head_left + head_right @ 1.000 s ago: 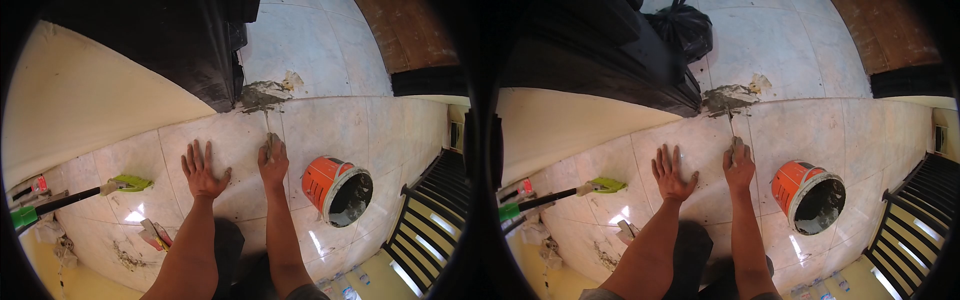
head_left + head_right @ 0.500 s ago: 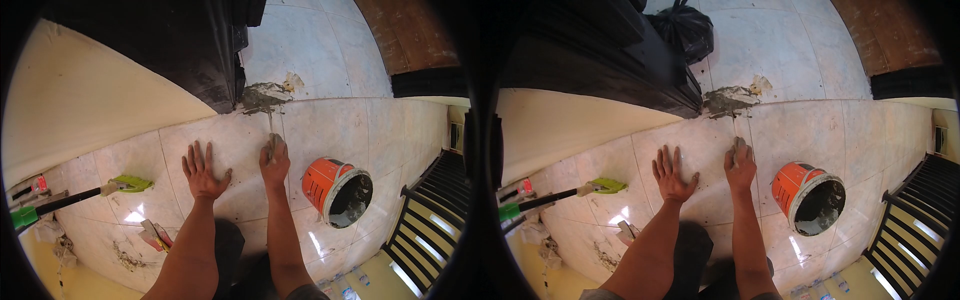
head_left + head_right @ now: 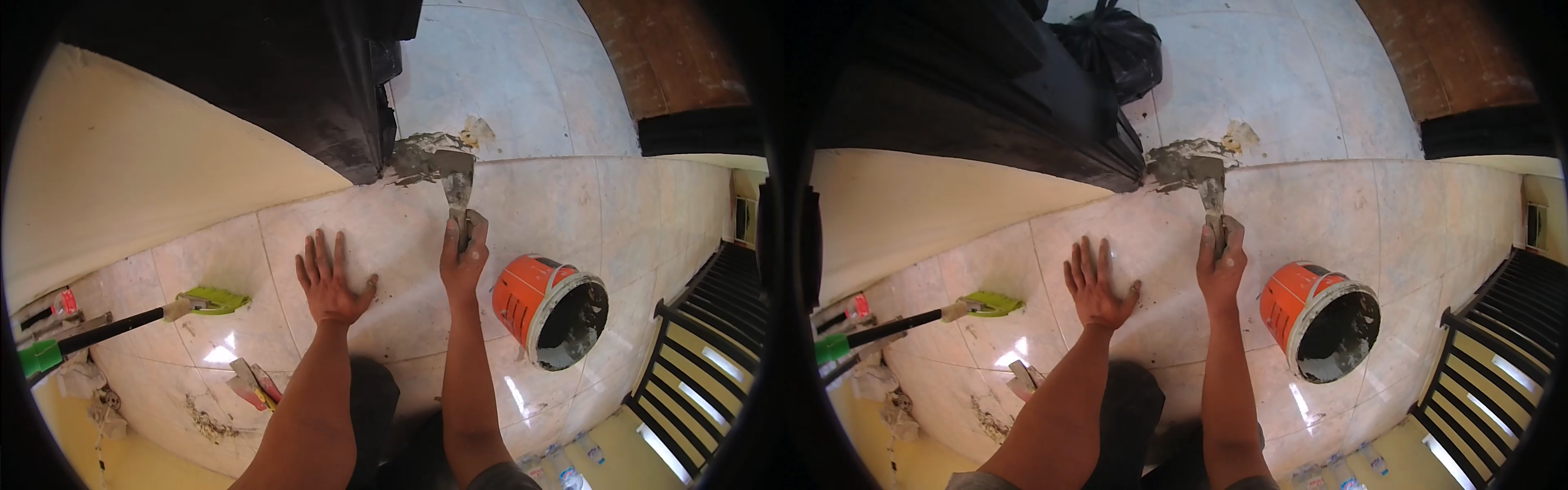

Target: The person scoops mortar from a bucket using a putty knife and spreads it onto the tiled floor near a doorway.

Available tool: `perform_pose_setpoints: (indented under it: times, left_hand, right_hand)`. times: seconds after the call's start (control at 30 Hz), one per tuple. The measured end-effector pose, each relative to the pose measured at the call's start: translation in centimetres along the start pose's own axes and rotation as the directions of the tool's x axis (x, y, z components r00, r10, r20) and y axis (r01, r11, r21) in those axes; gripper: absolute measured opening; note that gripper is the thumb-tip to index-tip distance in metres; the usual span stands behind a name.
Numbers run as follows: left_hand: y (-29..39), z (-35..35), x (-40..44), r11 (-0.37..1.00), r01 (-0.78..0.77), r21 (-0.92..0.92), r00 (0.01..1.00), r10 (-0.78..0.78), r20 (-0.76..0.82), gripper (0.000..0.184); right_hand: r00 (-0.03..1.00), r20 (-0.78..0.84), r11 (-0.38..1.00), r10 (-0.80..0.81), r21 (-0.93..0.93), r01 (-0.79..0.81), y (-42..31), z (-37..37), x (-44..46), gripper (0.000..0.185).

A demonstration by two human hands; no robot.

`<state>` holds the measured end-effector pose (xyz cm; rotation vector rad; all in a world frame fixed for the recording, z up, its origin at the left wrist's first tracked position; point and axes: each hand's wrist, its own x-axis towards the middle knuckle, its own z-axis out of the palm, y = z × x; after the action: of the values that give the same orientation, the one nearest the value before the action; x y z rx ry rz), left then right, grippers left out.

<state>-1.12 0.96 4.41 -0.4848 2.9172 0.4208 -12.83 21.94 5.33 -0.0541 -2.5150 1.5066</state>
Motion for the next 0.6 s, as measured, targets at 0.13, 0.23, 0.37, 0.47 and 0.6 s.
perform_pose_setpoints:
  times: [0.13, 0.23, 0.37, 0.47, 0.6]
  left_hand:
    - [0.0, -0.1, 0.0, 1.000, 0.003, 0.002, 1.000, -0.003, 0.010, 0.109]
    - [0.0, -0.1, -0.1, 1.000, -0.029, -0.008, 0.999, 0.029, -0.021, 0.112]
    - [0.2, -0.2, -0.1, 1.000, -0.016, -0.014, 1.000, 0.016, -0.020, 0.112]
    - [0.1, -0.4, 0.0, 1.000, -0.014, -0.017, 1.000, 0.013, -0.008, 0.112]
    - [0.3, -0.6, 0.0, 1.000, 0.000, -0.021, 1.000, 0.000, 0.005, 0.111]
  right_hand:
    - [0.980, 0.180, 0.991, 0.089, -0.116, -0.068, 0.7, -2.2, 1.3, 0.029]
    - [0.977, 0.211, 0.976, -0.012, -0.208, 0.057, -1.5, -3.6, 2.5, 0.028]
    - [0.921, 0.388, 0.767, -0.040, -0.578, 0.277, -8.5, -6.8, 6.4, 0.023]
    - [0.905, 0.425, 0.605, 0.000, -0.721, 0.338, -8.8, -7.1, 8.7, 0.023]
    - [0.874, 0.485, 0.635, -0.037, -0.664, 0.396, -5.0, -5.4, 9.9, 0.031]
